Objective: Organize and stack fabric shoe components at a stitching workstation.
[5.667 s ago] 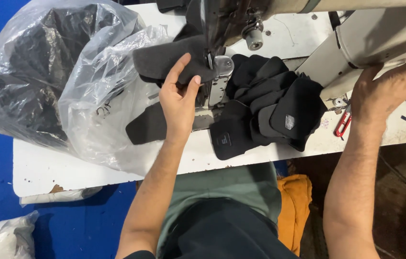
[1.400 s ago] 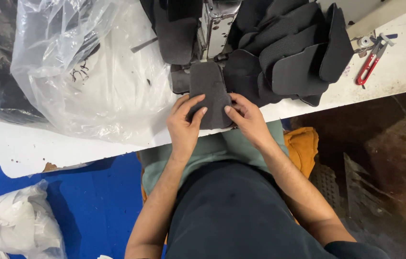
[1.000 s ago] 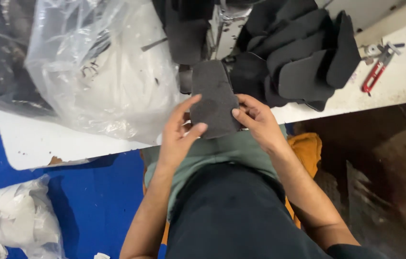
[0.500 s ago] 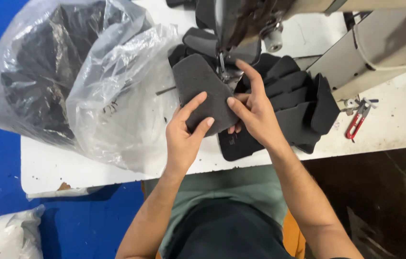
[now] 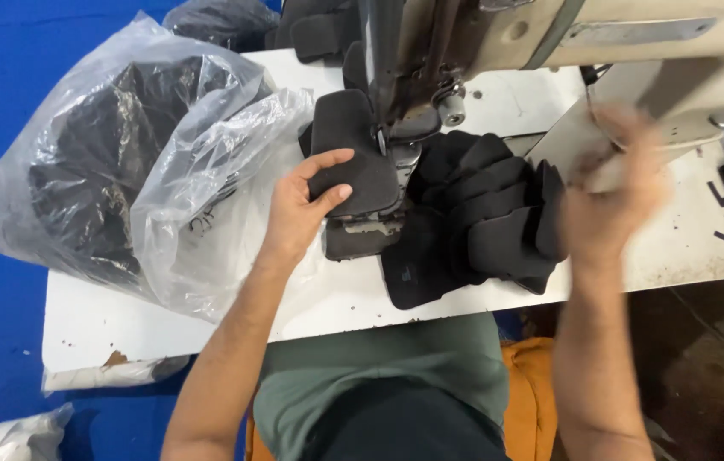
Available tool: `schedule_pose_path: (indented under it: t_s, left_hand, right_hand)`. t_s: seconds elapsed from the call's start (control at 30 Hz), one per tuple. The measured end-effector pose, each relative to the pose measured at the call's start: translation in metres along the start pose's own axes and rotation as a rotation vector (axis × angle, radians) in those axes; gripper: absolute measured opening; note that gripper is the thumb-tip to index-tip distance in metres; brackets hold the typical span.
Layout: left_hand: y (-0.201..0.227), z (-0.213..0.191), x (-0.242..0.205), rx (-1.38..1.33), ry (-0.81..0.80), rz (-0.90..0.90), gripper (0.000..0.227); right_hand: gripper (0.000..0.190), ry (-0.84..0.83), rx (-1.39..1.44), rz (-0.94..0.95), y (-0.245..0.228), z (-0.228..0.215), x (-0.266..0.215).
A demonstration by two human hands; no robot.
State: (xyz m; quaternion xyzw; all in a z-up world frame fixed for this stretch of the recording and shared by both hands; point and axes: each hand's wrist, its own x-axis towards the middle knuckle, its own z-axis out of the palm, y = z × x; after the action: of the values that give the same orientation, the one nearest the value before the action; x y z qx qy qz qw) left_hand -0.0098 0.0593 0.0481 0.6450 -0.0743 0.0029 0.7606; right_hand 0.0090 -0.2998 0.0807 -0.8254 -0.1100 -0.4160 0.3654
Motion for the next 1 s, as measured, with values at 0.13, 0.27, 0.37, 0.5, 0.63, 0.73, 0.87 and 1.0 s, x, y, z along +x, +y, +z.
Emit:
schedule_pose_path:
  t_s: [0.13,0.27,0.37,0.5,0.63,0.73,0.87,1.0]
  left_hand:
    - [0.011,-0.001,0.011,0.003,-0.009,-0.055,0.041]
    - [0.011,-0.002,0.013,0.009,-0.015,-0.079,0.041]
    - [0.009,-0.006,0.012,0.036,-0.038,-0.032,0.042]
    - [0.007,-0.010,0.024,0.045,-0.067,0.016,0.043]
    - [0.013,-0.011,0.037,0.033,-0.068,-0.007,0.043]
    - [0.017,-0.008,0.040,0.021,-0.052,-0.021,0.044]
    - [0.019,0.008,0.025,0.093,0.095,0.045,0.043]
    - [0.006,0.029,-0.011,0.277,0.319,0.238,0.043]
  right_hand:
    - [0.068,0.106,-0.326,-0.163,0.069,-0.038,0.001]
    - [0.092,0.086,-0.431,-0.087,0.127,-0.029,-0.046]
    - [0.096,0.049,-0.336,-0.037,0.112,-0.033,-0.033]
    - [0.085,-0.007,-0.230,0.074,0.097,-0.045,-0.006]
    - [0.085,0.074,-0.350,-0.172,0.096,-0.038,-0.002]
    - [0.087,0.080,-0.549,-0.200,0.090,-0.045,-0.004]
    - [0.083,-0.006,-0.589,-0.142,0.096,-0.051,-0.005]
    - [0.084,0.005,-0.433,-0.068,0.112,-0.044,-0.014]
